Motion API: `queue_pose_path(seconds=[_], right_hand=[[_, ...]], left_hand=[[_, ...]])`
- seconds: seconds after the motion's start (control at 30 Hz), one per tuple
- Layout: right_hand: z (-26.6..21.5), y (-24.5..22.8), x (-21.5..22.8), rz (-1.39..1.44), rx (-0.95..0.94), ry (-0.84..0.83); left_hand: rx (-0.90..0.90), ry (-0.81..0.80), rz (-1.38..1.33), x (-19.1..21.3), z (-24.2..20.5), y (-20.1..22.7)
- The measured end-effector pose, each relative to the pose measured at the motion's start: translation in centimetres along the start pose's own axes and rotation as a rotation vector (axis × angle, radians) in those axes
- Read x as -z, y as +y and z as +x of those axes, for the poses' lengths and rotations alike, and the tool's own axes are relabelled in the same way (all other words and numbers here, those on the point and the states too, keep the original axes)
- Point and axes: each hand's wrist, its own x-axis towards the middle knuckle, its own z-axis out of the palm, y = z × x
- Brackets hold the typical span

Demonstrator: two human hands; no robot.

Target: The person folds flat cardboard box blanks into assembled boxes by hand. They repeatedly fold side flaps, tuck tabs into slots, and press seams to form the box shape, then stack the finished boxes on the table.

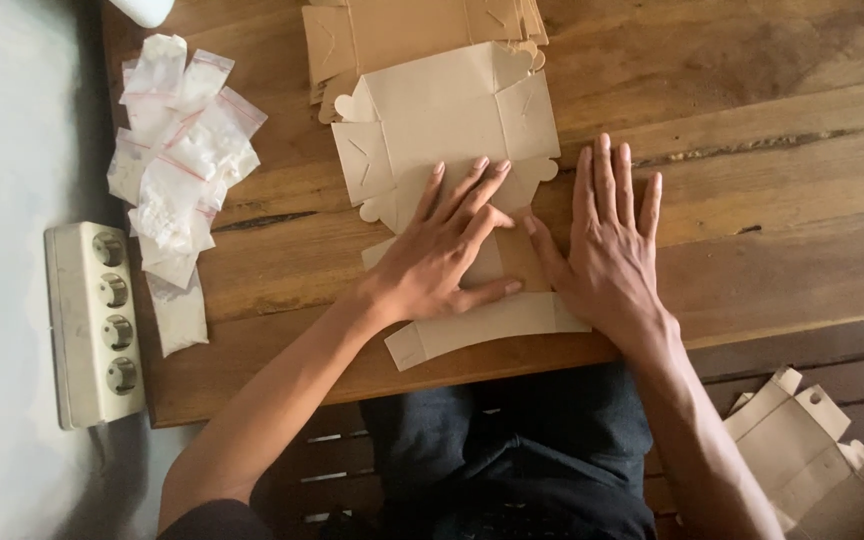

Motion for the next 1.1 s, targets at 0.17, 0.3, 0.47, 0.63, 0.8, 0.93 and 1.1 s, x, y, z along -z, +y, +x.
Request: queue_pose_path(seconds=[0.17, 0.3, 0.47, 0.63, 0.8, 0.93, 1.1], right_hand=[[-2.5, -0.6, 0.8, 0.023, 0.004, -0.023], [-4.4, -1.0, 1.3, 0.042, 0.019, -0.026], [-5.7, -1.2, 1.4, 0.03, 0.012, -0.026], [-5.0, -1.0, 1.3, 0.066, 0.019, -0.029], [-3.1, -0.2, 0.5, 0.018, 0.011, -0.066], [-1.2, 0.0, 0.6, 0.02, 0.028, -0.094], [1.3, 0.1, 0.5, 0.028, -0.029, -0.151]], left_hand=[[0.006, -0.011, -0.016, 0.1, -0.1, 0.0], [-0.007, 0.009, 0.027, 0.1, -0.1, 0.0], [-0.01, 0.009, 0.033, -0.1, -0.1, -0.1], [-0.007, 0.013, 0.024, -0.1, -0.1, -0.2], [-0.009, 0.024, 0.012, -0.3, -0.1, -0.1], [0.0, 0.003, -0.019, 0.0, 0.0, 0.0], [0.011, -0.007, -0.022, 0.4, 0.0, 0.3]])
